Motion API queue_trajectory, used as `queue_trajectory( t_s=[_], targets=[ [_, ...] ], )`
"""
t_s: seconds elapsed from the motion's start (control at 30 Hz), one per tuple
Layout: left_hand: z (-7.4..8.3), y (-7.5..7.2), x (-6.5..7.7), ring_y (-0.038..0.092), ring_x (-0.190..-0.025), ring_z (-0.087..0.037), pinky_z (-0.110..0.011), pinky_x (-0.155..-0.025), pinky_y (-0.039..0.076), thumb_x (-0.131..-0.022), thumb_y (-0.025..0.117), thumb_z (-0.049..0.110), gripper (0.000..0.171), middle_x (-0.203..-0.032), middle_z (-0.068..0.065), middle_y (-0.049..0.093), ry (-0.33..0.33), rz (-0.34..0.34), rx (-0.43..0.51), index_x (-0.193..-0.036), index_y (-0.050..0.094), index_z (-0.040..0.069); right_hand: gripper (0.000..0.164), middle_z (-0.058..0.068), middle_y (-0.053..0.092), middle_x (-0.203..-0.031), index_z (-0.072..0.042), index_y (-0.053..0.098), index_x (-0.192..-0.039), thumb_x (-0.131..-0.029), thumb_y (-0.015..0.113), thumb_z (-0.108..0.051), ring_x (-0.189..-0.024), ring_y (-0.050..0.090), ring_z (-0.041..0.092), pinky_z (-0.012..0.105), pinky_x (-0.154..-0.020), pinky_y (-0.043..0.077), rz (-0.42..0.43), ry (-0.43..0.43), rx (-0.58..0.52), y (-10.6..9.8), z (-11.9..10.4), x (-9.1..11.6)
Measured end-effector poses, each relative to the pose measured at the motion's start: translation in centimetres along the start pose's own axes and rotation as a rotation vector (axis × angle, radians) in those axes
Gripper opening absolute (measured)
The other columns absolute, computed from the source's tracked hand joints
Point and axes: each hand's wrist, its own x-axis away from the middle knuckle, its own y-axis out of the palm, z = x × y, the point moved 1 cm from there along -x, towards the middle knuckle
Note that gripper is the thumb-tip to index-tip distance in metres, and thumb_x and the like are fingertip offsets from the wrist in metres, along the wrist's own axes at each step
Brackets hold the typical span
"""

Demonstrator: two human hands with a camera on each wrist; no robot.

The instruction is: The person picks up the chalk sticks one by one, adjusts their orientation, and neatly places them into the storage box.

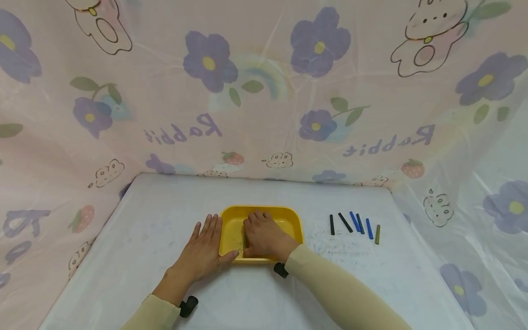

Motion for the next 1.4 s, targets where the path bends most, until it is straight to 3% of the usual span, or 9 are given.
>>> queue_trajectory(
  t_s=[0.33, 0.63, 0.87, 1.4],
  targets=[
    [0.07, 0.05, 0.18, 0.012, -0.163, -0.041, -0.062, -0.131, 0.012, -0.100, 0.045, 0.077, 0.110, -0.174, -0.025, 0.017, -0.008, 0.004, 0.004, -0.165, 0.018, -0.007, 0.072, 0.002, 0.057, -0.111, -0.011, 0.062, -0.122, -0.086, 0.068, -0.074, -0.102, 0.047, 0.020, 0.036, -0.092, 0.044, -0.068, 0.018, -0.052, 0.45, 0.01, -0.42],
    [0.16, -0.26, -0.11, 0.013, -0.163, -0.041, -0.062, -0.131, 0.013, -0.101, 0.043, 0.076, 0.108, -0.173, -0.026, 0.018, 0.014, 0.035, -0.016, -0.165, 0.019, -0.007, 0.073, 0.000, 0.057, -0.105, -0.011, 0.064, -0.117, -0.085, 0.066, -0.077, -0.095, 0.046, 0.019, 0.033, -0.084, 0.042, -0.047, 0.004, -0.023, 0.36, 0.39, -0.74],
    [0.19, 0.01, 0.08, 0.017, -0.162, -0.041, -0.063, -0.131, 0.013, -0.100, 0.047, 0.075, 0.107, -0.172, -0.026, 0.022, 0.017, 0.058, -0.051, -0.164, 0.023, -0.008, 0.071, 0.001, 0.058, -0.107, -0.011, 0.065, -0.119, -0.086, 0.067, -0.074, -0.098, 0.046, 0.019, 0.036, -0.090, 0.044, -0.060, 0.004, -0.055, 0.61, 0.26, -0.62],
    [0.23, -0.14, 0.19, 0.016, -0.162, -0.042, -0.063, -0.131, 0.014, -0.101, 0.045, 0.074, 0.106, -0.172, -0.027, 0.021, 0.031, 0.041, -0.056, -0.165, 0.021, -0.008, 0.065, -0.001, 0.054, -0.100, -0.012, 0.063, -0.113, -0.087, 0.067, -0.072, -0.093, 0.043, 0.018, 0.033, -0.084, 0.040, -0.066, 0.014, -0.058, 0.31, 0.10, -0.38]
  ],
)
